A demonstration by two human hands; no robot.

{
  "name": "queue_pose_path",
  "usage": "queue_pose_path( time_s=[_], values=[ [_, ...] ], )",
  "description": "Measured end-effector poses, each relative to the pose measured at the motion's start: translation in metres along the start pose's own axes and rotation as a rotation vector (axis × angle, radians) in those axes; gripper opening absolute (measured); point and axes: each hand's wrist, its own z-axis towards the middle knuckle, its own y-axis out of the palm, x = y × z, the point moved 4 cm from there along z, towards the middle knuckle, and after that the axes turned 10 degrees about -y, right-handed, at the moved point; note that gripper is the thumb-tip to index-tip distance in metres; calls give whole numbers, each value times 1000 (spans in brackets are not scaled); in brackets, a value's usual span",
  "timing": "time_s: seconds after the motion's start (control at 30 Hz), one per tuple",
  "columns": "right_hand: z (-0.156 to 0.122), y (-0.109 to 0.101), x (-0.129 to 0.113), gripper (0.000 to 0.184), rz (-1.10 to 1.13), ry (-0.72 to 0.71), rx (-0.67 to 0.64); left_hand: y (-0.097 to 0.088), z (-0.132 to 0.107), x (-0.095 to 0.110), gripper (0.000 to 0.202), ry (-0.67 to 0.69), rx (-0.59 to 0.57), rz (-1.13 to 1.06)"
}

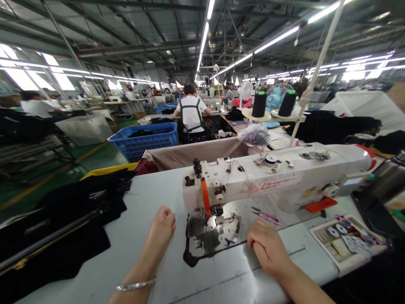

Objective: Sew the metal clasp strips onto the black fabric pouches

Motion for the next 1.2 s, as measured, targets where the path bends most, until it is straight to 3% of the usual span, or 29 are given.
queue_pose_path(
  time_s=[0.3, 1.2],
  values=[
    [1, -1, -1, 18, 1, 6, 3, 0, 0, 0, 22, -16, -11, -79],
    [0, 0, 1, 19, -17, 6, -11, -1, 1, -2, 22, -1, -16, -36]
  ],
)
